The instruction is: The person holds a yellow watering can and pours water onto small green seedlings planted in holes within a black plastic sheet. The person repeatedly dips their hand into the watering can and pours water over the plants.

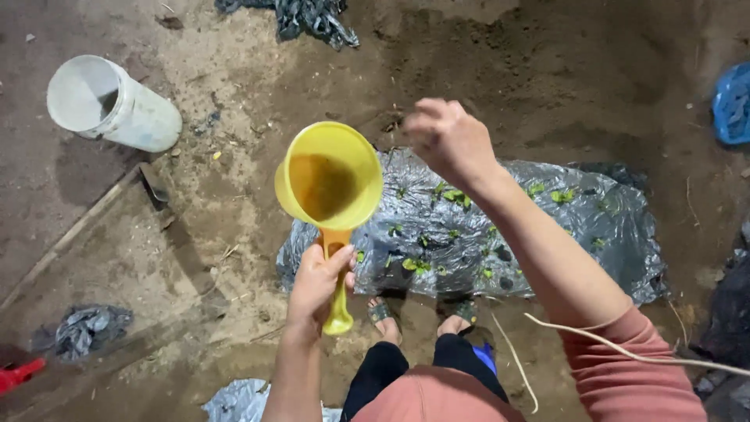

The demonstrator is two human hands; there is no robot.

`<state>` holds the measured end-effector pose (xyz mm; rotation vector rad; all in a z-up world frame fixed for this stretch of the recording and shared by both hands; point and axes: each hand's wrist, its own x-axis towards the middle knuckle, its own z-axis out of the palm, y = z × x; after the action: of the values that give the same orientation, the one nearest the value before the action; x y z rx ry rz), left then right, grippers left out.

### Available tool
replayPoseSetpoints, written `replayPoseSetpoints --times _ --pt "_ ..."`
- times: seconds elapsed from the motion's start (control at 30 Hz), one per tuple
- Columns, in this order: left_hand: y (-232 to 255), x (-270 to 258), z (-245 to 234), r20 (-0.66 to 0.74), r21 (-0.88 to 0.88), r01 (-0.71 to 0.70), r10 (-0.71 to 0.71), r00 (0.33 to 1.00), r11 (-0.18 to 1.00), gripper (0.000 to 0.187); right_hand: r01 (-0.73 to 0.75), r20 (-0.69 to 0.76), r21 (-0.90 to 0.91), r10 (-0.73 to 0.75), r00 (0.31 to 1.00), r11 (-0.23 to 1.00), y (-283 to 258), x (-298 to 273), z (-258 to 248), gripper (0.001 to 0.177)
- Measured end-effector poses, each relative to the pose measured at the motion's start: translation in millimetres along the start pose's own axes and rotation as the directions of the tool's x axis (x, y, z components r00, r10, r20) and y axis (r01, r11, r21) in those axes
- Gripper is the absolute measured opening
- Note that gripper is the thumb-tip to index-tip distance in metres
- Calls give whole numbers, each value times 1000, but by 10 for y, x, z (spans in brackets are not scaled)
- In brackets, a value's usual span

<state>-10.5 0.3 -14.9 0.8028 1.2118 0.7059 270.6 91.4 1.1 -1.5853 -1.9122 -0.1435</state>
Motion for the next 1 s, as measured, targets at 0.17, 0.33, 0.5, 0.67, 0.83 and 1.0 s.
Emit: replayPoseSetpoints --times 0.17,0.33,0.5,0.67,0.83,1.0 --pt "-30 -15 88 -7 26 22 -22 1000 999 17 138 86 137 -151 985 981 -260 -129 188 22" --pt "-73 -53 182 93 207 26 -46 995 978 26 253 427 43 -247 870 966 -392 -569 1255 9" --pt "-254 -94 230 94 71 69 -76 993 995 26 219 600 0 -175 780 976 -658 -601 1104 17" --pt "81 -177 277 132 62 2 -11 991 998 26 95 644 -8 -67 762 995 -469 -353 1213 25" --pt "315 -146 197 108 151 -53 37 993 987 12 113 350 428 -280 894 897 -686 272 -178 23" --pt "707 -239 227 24 213 191 -201 979 958 21 244 47 228 -261 964 943 -282 384 -615 21"
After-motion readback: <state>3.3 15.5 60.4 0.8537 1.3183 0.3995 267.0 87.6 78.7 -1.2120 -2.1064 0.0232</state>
